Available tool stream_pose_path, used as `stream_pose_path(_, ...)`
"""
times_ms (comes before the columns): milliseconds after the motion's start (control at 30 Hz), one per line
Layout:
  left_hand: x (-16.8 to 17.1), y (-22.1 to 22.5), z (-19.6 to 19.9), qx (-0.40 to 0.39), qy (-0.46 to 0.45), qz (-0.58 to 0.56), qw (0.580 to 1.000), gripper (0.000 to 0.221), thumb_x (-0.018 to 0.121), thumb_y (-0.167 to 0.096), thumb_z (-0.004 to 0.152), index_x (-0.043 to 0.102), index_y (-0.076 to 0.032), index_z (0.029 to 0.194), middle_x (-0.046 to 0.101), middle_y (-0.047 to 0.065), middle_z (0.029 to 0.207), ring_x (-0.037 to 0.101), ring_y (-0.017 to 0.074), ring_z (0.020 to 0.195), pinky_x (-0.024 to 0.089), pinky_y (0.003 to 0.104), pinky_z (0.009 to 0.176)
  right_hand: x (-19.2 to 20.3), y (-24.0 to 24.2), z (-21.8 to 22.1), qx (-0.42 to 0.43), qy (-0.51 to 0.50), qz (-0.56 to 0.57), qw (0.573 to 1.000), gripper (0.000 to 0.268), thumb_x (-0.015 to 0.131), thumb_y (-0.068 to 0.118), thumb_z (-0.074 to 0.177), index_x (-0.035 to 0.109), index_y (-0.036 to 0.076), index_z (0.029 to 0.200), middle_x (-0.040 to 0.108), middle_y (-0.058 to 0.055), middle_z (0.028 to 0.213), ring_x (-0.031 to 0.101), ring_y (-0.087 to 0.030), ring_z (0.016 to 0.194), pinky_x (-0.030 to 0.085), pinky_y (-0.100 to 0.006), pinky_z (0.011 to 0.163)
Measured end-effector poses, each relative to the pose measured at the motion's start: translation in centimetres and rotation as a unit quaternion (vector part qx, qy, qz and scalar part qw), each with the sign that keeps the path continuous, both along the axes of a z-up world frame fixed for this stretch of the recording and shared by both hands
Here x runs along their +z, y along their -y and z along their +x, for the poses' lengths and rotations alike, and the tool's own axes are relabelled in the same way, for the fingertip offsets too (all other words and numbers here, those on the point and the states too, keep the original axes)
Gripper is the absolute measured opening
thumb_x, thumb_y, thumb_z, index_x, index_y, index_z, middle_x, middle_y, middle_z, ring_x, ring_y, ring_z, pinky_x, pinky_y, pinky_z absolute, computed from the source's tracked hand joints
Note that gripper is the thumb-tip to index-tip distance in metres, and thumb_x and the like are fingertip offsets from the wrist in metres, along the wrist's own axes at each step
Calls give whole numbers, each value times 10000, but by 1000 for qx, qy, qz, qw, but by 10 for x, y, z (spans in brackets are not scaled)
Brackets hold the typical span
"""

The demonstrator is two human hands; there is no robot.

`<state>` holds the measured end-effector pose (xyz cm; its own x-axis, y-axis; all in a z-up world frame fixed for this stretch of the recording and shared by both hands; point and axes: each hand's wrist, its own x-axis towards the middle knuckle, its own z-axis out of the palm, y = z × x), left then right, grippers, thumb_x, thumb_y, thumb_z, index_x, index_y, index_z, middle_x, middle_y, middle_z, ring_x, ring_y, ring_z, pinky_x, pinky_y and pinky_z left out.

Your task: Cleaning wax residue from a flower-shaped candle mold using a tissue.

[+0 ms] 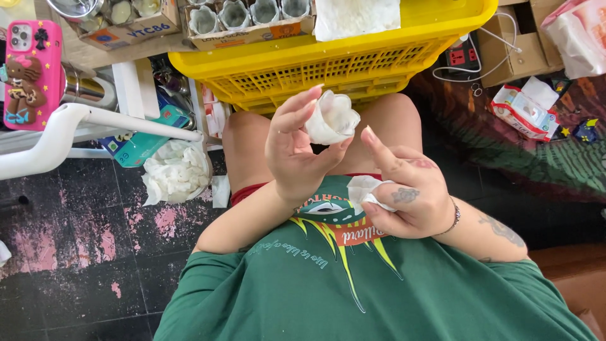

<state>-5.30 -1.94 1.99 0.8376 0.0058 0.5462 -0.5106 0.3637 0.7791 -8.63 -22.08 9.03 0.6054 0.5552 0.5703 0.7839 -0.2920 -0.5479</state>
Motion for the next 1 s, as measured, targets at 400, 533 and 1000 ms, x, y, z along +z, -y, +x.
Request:
stream_pose_path(400, 6, -5, 2, 63, 51, 142, 987, 581, 891, 25, 892, 544, -60, 1350, 529, 144, 1476, 639, 243, 1273, 605, 372, 1070, 7, 10, 6, 9, -136, 10, 991, 268, 698, 79, 793, 489, 60, 626, 521, -390, 1452, 544, -228, 592, 508, -338, 658)
stream_pose_path(533, -2, -8, 4, 62, 81, 174, 980, 594, 904, 15, 863, 549, -47, 1334, 556, 147, 1439, 649, 254, 1265, 596, 374, 1057, -16, 27, 10, 55, -459, 240, 854, 275, 647, 162, 882, 599, 32, 644, 724, -355, 1126, 526, -182, 565, 502, -351, 634)
stream_pose_path(1000, -26, -26, 27, 22, -47, -7, 999, 628, 797, 159, 896, 507, -61, 1407, 515, 113, 1426, 551, 224, 1379, 521, 410, 1166, -133, 46, 225, -111, -508, 558, 647, 344, 468, 141, 1111, 730, -82, 1101, 642, -223, 1289, 569, -140, 696, 439, -268, 628)
